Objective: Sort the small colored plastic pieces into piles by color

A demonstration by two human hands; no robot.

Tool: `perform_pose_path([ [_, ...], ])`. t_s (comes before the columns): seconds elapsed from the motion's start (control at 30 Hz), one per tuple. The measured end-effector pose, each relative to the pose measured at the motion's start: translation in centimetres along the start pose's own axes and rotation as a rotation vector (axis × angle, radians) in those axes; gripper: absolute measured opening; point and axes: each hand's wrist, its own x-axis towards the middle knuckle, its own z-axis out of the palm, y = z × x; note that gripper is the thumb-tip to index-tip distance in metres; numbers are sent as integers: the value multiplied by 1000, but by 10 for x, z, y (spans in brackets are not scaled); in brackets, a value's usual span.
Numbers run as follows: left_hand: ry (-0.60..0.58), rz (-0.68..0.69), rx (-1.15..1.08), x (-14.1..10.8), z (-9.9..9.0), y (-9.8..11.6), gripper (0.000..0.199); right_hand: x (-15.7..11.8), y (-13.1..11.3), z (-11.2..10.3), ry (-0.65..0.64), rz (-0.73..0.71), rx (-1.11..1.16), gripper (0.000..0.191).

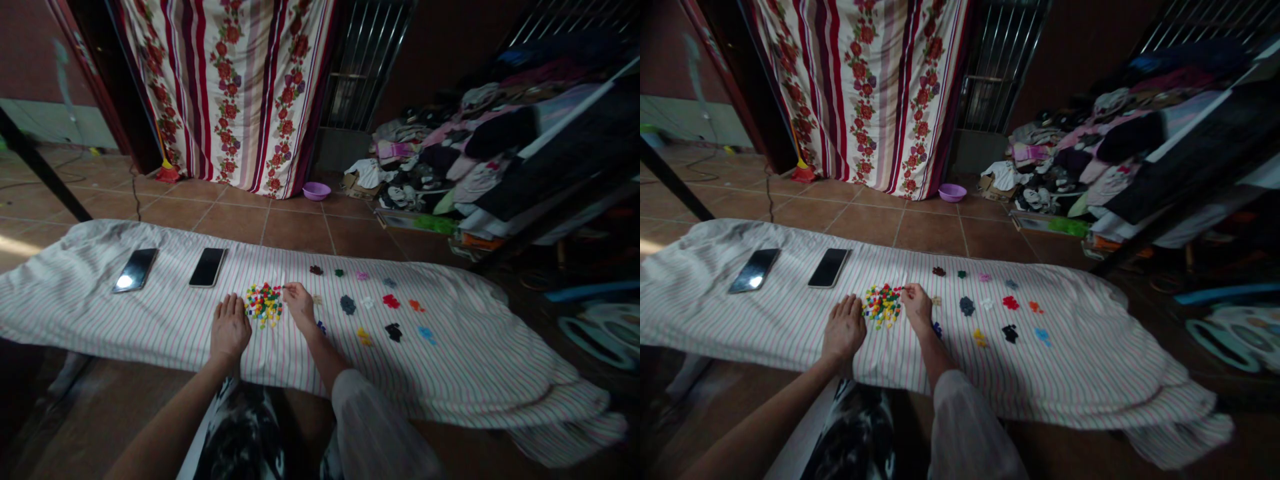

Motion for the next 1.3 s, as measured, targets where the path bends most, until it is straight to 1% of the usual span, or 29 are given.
perform_pose_path([
  [0.23, 3, -10, -4, 0, -1, 0, 44, -3, -7, -4, 11, -12, -109, 19],
  [0.37, -24, -10, 0, 0, -5, 1, 44, -5, -12, -6, 28, -7, -117, 25],
  [0.47, -39, -4, 7, 0, -9, 3, 45, -7, -16, -9, -7, -39, -115, 30],
  [0.6, -27, -2, -10, 0, -10, 3, 44, -9, -19, -11, -30, -73, -165, 26],
  [0.77, -11, -8, -38, -1, -11, 3, 43, -10, -19, -12, -14, -50, -157, 24],
  [1.0, 8, -4, -56, -1, -8, 2, 41, -10, -17, -12, -28, -47, -158, 24],
  [1.17, 14, 5, -15, -1, -7, 2, 41, -9, -23, -12, -36, -13, -219, 19],
  [1.3, 18, 17, -2, -1, -8, 2, 42, -8, -26, -13, -48, 3, -239, 20],
])
